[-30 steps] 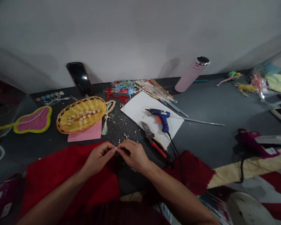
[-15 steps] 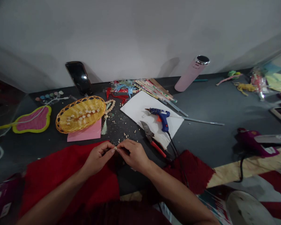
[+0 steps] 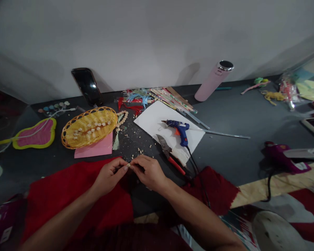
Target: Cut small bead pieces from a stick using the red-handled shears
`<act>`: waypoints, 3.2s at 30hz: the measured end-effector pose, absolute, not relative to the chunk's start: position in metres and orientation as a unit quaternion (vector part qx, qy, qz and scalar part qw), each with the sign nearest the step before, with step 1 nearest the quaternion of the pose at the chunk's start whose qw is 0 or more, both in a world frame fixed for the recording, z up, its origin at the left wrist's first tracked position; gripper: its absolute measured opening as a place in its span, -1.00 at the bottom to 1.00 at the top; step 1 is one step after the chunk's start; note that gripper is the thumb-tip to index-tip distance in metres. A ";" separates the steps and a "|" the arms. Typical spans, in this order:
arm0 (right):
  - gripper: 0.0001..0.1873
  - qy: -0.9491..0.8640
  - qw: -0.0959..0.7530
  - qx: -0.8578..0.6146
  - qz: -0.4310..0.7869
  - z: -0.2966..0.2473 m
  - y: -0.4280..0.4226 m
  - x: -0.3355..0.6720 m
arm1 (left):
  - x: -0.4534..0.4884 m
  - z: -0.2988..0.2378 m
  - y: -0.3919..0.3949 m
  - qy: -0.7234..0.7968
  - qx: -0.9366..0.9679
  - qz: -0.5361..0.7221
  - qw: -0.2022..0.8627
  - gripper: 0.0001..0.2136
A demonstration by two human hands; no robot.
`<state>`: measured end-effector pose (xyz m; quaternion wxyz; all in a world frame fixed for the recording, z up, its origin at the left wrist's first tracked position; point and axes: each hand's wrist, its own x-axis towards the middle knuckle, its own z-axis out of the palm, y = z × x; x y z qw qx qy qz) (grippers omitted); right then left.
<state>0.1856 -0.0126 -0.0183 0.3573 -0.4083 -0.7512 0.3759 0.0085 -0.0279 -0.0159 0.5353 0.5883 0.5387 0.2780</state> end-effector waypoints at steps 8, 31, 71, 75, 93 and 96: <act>-0.87 -0.748 0.359 -0.406 0.383 -0.018 -0.012 0.186 | 0.009 -0.015 -0.029 0.530 0.594 0.284 0.533 -0.85; -0.88 -0.757 0.350 -0.406 0.375 -0.017 -0.011 0.187 | 0.010 -0.012 -0.028 0.549 0.605 0.271 0.509 -0.84; -0.74 -0.786 0.306 -0.464 0.272 -0.017 -0.013 0.207 | 0.002 -0.020 -0.008 0.495 0.285 0.463 0.679 -0.79; -0.76 -0.808 0.231 -0.518 0.160 -0.012 -0.015 0.248 | 0.002 -0.018 -0.008 0.484 0.288 0.459 0.687 -0.80; -0.82 -0.780 0.132 -0.611 -0.033 -0.021 -0.028 0.280 | 0.003 -0.023 -0.009 0.487 0.308 0.451 0.681 -0.79; -0.86 -0.785 0.172 -0.595 -0.012 -0.024 -0.028 0.281 | 0.002 -0.024 -0.009 0.481 0.310 0.453 0.684 -0.81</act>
